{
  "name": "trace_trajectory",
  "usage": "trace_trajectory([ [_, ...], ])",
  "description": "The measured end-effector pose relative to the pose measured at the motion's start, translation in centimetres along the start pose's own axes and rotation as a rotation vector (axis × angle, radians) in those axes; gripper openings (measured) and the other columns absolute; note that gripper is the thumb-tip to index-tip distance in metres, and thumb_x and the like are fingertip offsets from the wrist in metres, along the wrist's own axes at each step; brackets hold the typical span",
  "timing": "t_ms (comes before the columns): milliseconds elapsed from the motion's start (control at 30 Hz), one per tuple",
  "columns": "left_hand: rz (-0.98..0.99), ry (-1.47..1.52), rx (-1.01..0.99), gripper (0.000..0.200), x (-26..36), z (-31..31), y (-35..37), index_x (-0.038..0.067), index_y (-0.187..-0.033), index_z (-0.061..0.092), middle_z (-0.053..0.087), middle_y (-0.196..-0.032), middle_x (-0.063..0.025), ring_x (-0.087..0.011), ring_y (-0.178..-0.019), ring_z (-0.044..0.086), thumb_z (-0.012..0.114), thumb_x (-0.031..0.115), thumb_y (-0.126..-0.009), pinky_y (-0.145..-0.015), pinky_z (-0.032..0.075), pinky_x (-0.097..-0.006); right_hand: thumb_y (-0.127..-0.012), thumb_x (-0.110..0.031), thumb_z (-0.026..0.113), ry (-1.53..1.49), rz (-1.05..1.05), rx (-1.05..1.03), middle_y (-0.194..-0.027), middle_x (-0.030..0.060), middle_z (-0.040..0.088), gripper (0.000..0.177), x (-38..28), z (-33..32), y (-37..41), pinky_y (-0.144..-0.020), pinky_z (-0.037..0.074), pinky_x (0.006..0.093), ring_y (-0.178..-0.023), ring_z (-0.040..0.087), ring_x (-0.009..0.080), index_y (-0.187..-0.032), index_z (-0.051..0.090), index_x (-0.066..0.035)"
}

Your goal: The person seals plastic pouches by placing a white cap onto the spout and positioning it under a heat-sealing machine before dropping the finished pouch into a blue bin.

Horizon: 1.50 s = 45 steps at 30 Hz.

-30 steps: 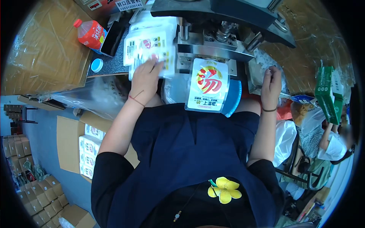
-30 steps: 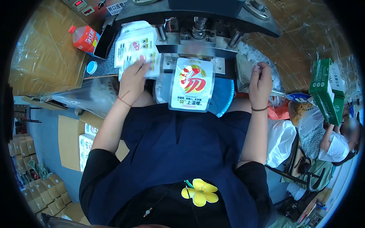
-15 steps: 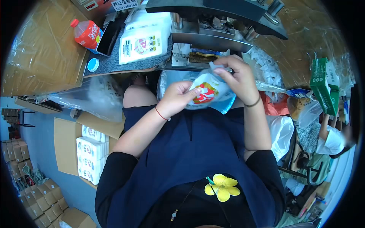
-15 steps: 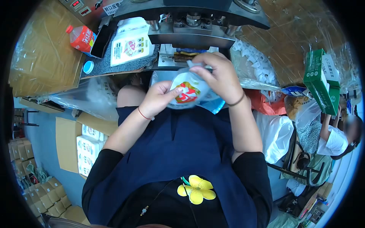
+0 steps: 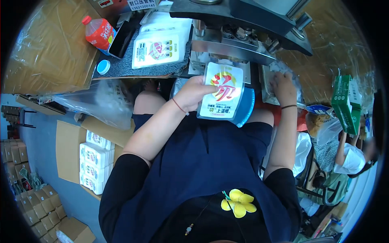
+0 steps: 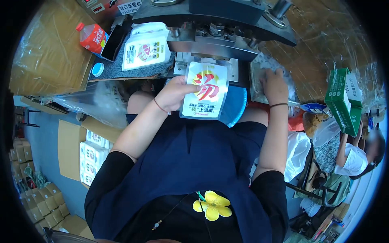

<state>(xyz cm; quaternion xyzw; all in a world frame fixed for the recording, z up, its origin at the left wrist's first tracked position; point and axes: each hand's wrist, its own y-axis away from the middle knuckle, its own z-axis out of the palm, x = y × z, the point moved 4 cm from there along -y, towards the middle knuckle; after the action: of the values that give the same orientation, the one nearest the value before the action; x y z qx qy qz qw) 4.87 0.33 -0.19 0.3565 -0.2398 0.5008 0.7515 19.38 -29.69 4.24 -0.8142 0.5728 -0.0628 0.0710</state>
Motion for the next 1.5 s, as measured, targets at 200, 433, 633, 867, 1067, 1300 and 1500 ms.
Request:
trace_trajectory([
  [200, 0.058, -0.045, 0.037, 0.033, 0.1, 0.0, -0.2, -0.007, -0.123, 0.062, 0.072, -0.112, -0.015, -0.0202, -0.1, 0.072, 0.07, 0.005, -0.093, -0.089, 0.06, -0.035, -0.085, -0.018, 0.076, -0.181, -0.007, 0.194, -0.117, 0.0226, 0.058, 0.031, 1.5, 2.1, 0.0, -0.084, 0.055, 0.0476, -0.093, 0.067, 0.0438, -0.112, 0.067, -0.005],
  [433, 0.971, -1.744, 0.878, 0.072, 9.5, -4.0, 4.2, 0.0, -0.15, 0.039, 0.041, -0.151, -0.0304, -0.0422, -0.142, 0.04, 0.072, 0.026, -0.092, -0.111, 0.039, -0.053, -0.083, -0.009, 0.075, -0.341, 0.097, 0.13, -0.128, 0.027, 0.055, 0.03, 3.0, 2.5, 0.2, -0.093, 0.052, 0.0459, -0.111, 0.06, 0.0437, -0.111, 0.068, -0.002],
  [633, 0.679, -2.12, 0.504, 0.056, 6.7, -8.1, 6.1, 0.011, -0.143, 0.054, 0.057, -0.141, -0.0203, -0.0393, -0.131, 0.055, 0.07, 0.018, -0.091, -0.107, 0.043, -0.0527, -0.085, -0.011, 0.071, -0.199, 0.044, 0.18, -0.13, 0.0229, 0.056, 0.042, 1.9, 1.1, 0.6, -0.095, 0.052, 0.0463, -0.113, 0.061, 0.0441, -0.125, 0.062, -0.004],
  [867, 0.637, -0.725, 0.504, 0.021, 5.2, -9.0, 7.1, 0.001, -0.112, 0.073, 0.074, -0.09, -0.004, -0.0081, -0.08, 0.065, 0.073, 0.01, -0.093, -0.073, 0.051, -0.0247, -0.088, -0.009, 0.068, -0.305, -0.019, 0.206, -0.106, 0.0219, 0.067, 0.034, 3.0, 1.9, 0.1, -0.093, 0.051, 0.0477, -0.108, 0.062, 0.0443, -0.121, 0.063, -0.002],
  [1067, 0.448, -0.939, 0.276, 0.019, 1.1, -4.0, 5.4, -0.001, -0.105, 0.075, 0.072, -0.083, -0.0013, -0.0034, -0.072, 0.058, 0.074, 0.013, -0.092, -0.067, 0.049, -0.0222, -0.089, -0.011, 0.074, -0.886, 0.011, 0.204, -0.094, 0.0114, 0.068, 0.021, -2.7, -3.6, 2.7, -0.074, 0.051, 0.0337, -0.082, 0.064, 0.0219, -0.107, 0.07, 0.0],
  [1300, 0.221, -0.729, 0.041, 0.028, -2.0, 1.7, 3.8, -0.003, -0.11, 0.073, 0.075, -0.099, -0.0048, -0.0063, -0.089, 0.065, 0.07, 0.023, -0.1, -0.082, 0.053, -0.0249, -0.09, -0.02, 0.075, -0.98, -0.391, 0.09, -0.087, 0.0123, 0.071, 0.019, -13.7, -8.2, 4.2, -0.075, 0.052, 0.0361, -0.078, 0.066, 0.0277, -0.1, 0.074, -0.003],
  [1500, -0.086, -0.221, -0.198, 0.032, -4.6, 4.1, 4.5, -0.004, -0.119, 0.068, 0.074, -0.113, -0.0095, -0.0126, -0.1, 0.069, 0.065, 0.024, -0.102, -0.092, 0.054, -0.029, -0.102, -0.026, 0.056, -0.881, -0.544, -0.167, -0.096, 0.0196, 0.07, 0.029, -11.7, -7.6, 4.1, -0.079, 0.052, 0.0437, -0.089, 0.066, 0.038, -0.107, 0.07, -0.001],
])
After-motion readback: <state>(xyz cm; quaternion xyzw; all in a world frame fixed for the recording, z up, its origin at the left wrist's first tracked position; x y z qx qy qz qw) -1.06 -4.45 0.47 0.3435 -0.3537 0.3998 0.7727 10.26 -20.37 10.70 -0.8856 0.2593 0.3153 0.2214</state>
